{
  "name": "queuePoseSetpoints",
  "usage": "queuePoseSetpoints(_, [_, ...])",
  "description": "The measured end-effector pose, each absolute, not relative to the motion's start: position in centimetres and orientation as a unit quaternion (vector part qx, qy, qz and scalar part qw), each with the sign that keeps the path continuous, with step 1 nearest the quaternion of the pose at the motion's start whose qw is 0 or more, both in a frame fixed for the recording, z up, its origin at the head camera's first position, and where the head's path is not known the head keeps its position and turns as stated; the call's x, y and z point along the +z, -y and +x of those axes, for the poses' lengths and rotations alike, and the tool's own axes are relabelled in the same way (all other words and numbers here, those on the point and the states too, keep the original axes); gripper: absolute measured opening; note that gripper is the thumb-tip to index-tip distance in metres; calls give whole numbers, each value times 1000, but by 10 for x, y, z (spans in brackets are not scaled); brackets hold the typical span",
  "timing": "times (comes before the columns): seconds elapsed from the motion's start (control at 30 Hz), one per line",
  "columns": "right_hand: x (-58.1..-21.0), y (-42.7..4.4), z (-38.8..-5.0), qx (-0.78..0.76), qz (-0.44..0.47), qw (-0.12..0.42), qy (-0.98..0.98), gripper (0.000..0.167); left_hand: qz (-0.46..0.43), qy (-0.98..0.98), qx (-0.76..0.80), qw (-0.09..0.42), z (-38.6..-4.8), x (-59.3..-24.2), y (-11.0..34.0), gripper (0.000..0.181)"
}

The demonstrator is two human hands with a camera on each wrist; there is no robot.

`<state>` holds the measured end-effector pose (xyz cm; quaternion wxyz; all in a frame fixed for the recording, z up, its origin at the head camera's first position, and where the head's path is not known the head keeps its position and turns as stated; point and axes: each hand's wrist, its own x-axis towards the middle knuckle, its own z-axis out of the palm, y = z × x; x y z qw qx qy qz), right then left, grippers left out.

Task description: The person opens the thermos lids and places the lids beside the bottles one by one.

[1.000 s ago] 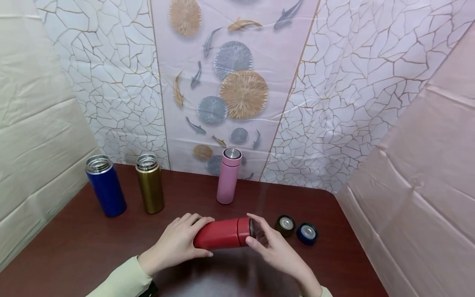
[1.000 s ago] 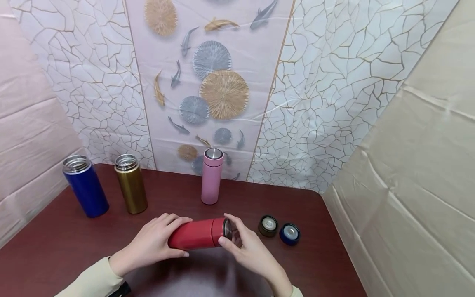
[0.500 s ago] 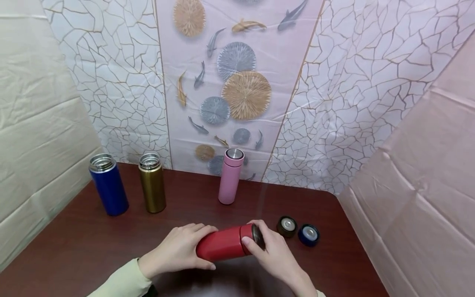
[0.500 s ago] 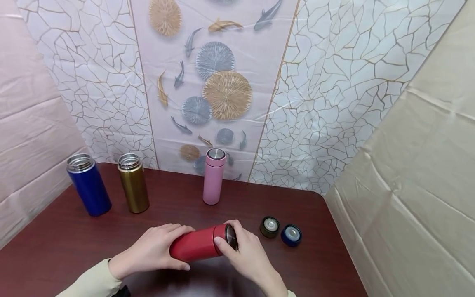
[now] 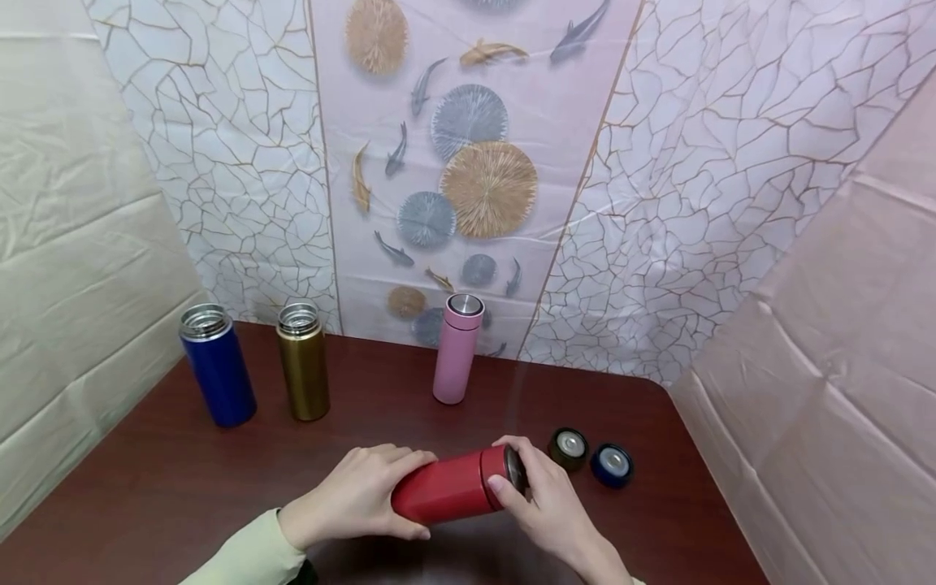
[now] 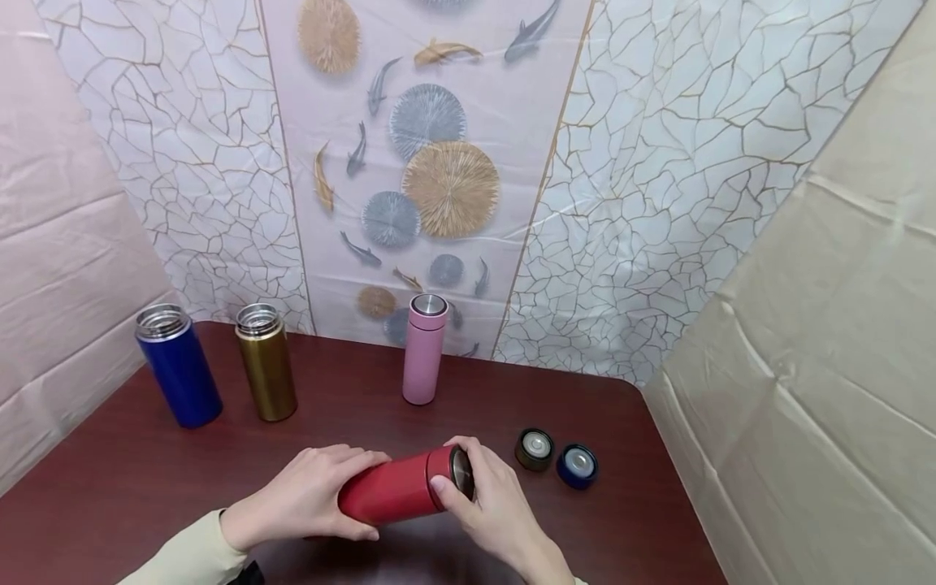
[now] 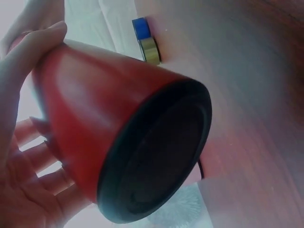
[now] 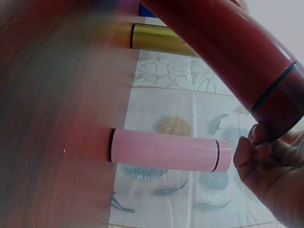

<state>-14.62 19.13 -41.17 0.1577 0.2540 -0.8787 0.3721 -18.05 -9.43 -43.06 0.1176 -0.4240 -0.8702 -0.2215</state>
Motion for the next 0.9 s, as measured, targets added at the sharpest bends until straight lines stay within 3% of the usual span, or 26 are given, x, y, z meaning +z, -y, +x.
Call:
queuePoseSetpoints(0.2, [-415,-195,-146,367,295,188,862,33,-440,861,-216,139,-180,-429,93,74])
queuePoseSetpoints(0.47, [-417,-198,-144,366,312,194,855,34,-445,860,-225,109,-179,-426,92,71])
queuePoseSetpoints(0.67, [-401,-194,-141,348,414,207,815,45,-460,814,-354,-39,-174,-431,95,68])
queuePoseSetpoints(0.73, [-392,-191,-140,341,444,205,803,49,-463,801,-374,-60,-172,-431,97,68])
queuePoseSetpoints(0.9, [-378,-190,-141,339,446,193,805,53,-461,818,-343,2,-172,-419,100,70])
